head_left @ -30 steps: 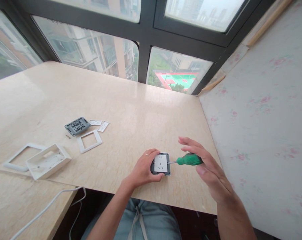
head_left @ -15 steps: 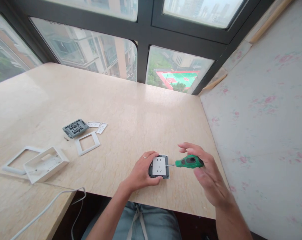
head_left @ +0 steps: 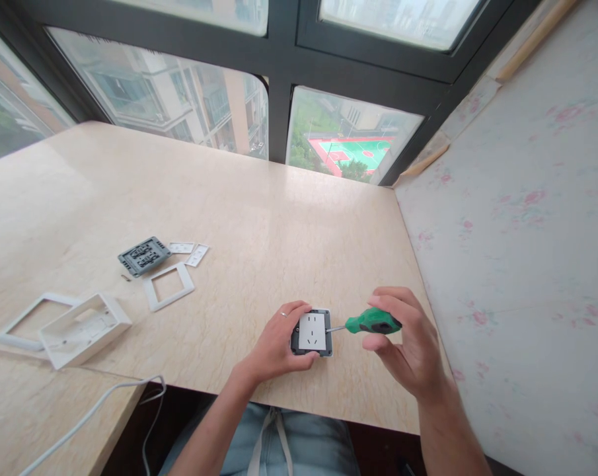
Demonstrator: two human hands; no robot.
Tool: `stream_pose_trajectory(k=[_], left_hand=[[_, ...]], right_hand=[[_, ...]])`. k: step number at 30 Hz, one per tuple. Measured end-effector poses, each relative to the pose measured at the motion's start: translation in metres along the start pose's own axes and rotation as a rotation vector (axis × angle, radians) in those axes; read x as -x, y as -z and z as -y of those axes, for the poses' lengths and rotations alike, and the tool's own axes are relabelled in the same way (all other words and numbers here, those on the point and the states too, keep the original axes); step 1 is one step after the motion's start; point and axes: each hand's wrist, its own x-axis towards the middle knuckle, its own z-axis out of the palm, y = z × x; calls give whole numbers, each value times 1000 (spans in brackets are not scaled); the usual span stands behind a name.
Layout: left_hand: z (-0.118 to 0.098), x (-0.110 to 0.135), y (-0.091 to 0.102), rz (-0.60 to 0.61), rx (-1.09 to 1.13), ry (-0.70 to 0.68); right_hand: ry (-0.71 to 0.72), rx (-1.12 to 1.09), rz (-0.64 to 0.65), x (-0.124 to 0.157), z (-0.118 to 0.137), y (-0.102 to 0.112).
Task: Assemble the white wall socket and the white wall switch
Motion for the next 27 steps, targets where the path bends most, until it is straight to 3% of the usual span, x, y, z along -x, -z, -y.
stream_pose_trajectory(k=[5, 8, 14, 19, 27], left_hand=[[0, 0, 0, 0, 7, -11], [3, 2, -1, 6, 6, -16], [10, 6, 0, -13, 69, -37], [10, 7, 1, -14, 100, 38], [6, 8, 1, -12, 47, 68]], right_hand=[[-168, -161, 179, 0, 11, 8], [-207, -257, 217, 2, 14, 11], [-144, -288, 213, 0, 15, 13], [-126, -281, 209, 0, 16, 14], [-18, -107, 127, 1, 19, 11]])
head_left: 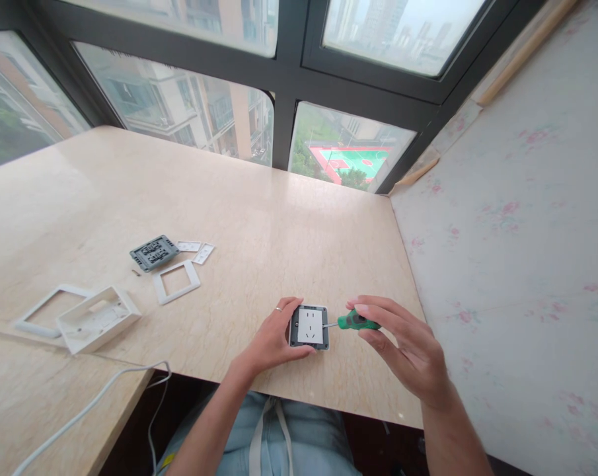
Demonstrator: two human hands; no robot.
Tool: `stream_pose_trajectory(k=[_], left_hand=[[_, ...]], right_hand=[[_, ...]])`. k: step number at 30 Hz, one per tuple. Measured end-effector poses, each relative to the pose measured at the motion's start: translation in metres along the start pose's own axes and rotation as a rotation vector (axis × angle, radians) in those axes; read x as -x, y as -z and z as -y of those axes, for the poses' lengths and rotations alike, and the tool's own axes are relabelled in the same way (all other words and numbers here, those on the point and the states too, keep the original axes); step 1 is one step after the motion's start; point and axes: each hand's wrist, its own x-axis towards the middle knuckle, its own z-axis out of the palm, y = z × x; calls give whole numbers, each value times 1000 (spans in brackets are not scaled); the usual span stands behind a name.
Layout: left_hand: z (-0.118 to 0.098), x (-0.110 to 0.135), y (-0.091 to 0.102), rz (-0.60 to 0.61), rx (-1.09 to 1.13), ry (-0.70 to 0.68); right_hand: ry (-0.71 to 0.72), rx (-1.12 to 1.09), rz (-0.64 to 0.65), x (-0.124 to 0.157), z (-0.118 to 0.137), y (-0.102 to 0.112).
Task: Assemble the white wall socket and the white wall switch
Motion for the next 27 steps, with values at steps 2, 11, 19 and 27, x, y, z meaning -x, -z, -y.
stream_pose_trajectory(k=[2, 11, 19, 27], left_hand=[[0, 0, 0, -16, -9, -19], [1, -1, 1, -24, 15, -44], [1, -1, 1, -21, 30, -43], [1, -1, 0, -41, 17, -62]], right_hand=[[35, 92, -31, -1, 0, -1], [36, 284, -72, -1, -7, -9], [-199, 4, 153, 3, 6, 4], [-131, 218, -63, -12, 3, -11]])
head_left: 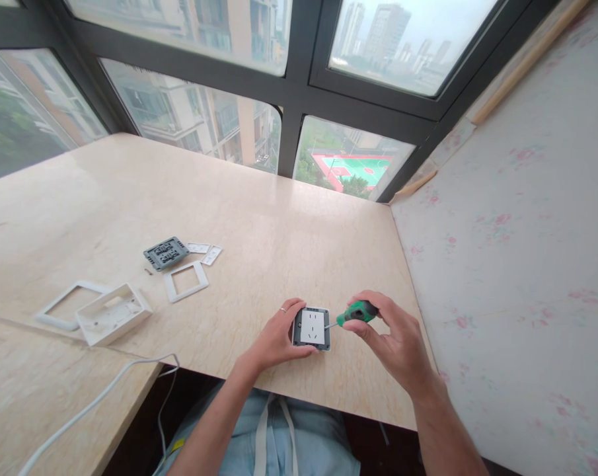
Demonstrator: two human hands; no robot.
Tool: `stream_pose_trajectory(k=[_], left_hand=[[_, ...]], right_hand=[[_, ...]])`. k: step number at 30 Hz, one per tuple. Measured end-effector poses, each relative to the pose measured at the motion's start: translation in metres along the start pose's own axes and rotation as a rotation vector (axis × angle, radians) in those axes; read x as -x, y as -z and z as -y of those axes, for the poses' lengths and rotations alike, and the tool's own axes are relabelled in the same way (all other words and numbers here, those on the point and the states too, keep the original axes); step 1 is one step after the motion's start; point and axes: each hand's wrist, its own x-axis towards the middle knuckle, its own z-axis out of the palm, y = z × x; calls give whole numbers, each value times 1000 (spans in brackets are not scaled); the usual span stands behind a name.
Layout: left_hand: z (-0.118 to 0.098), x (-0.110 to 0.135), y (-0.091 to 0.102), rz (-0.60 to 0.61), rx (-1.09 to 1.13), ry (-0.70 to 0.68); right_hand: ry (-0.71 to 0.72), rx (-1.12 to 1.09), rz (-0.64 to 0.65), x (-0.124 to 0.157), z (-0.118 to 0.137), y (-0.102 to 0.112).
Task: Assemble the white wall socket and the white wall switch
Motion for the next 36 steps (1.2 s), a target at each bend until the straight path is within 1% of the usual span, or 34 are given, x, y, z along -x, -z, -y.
stream_pose_trajectory(k=[4, 6, 8, 10, 12, 17, 23, 26, 28, 29, 32, 34, 36], left_hand=[[0, 0, 0, 4, -7, 0], [-1, 0, 0, 6, -8, 4], [-2, 0, 1, 5, -6, 7], [-2, 0, 1, 7, -7, 8], [-2, 0, 1, 10, -15, 5], [-1, 2, 1, 6, -19, 6], [-1, 2, 0, -18, 18, 22], [-3, 3, 1, -34, 71, 26], [-5, 5, 3, -95, 118, 26], [-8, 5, 4, -154, 148, 21], [-19, 4, 12, -400, 248, -17], [-28, 2, 20, -529, 295, -49], [-37, 0, 29, -574, 316, -61]], right_hand=[[-43, -55, -5, 4, -2, 4], [-84, -133, -59, 8, -2, 8], [-118, -238, -140, 13, -1, 9], [-124, -340, -204, 16, 2, 8], [-106, -412, -227, 18, 5, 5], [-90, -443, -193, 16, 8, -8], [-24, -330, -89, 6, 4, -23], [4, -286, -70, 4, 4, -27], [27, -263, -75, 3, 6, -28], [43, -254, -77, 3, 8, -29], [96, -237, -68, -1, 14, -31], [125, -231, -52, -4, 18, -33], [140, -223, -37, -7, 20, -35]])
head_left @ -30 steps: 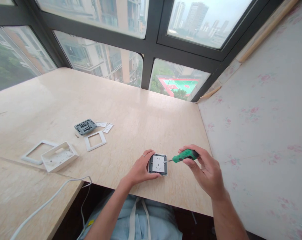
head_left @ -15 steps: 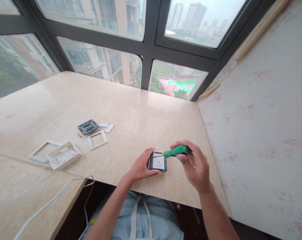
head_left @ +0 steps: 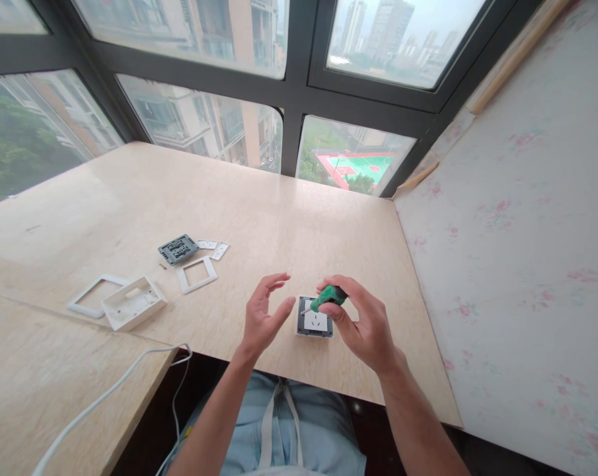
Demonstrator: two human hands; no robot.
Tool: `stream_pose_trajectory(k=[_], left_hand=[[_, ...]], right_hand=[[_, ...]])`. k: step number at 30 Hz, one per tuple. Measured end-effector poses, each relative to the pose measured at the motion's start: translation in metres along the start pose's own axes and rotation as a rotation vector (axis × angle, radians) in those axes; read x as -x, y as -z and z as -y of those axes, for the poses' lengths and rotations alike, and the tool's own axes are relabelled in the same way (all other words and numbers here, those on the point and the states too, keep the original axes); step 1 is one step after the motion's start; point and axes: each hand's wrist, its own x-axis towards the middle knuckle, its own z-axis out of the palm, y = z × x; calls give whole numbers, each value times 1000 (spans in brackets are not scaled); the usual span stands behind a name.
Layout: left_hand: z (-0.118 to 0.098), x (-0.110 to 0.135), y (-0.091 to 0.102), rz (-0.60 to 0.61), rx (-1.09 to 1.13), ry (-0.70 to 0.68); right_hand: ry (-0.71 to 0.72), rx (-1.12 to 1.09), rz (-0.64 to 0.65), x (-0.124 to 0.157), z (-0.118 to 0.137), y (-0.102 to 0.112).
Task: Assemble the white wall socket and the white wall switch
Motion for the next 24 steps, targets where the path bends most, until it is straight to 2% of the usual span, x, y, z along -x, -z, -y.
stream_pose_trajectory(k=[5, 10, 14, 19, 24], left_hand=[[-25, -7, 7, 120, -24, -20], [-54, -10, -3, 185, -263, -236], [-67, -18, -10, 206, -301, -326], [-68, -20, -11, 133, -275, -364], [-72, -18, -14, 87, -332, -446]], right_hand=[[14, 29, 10, -3, 1, -4], [88, 19, -11, -8, 8, -5], [108, 12, -41, -12, 14, -5], [115, -2, -62, -13, 13, -9], [63, -23, -135, -9, 9, -11]])
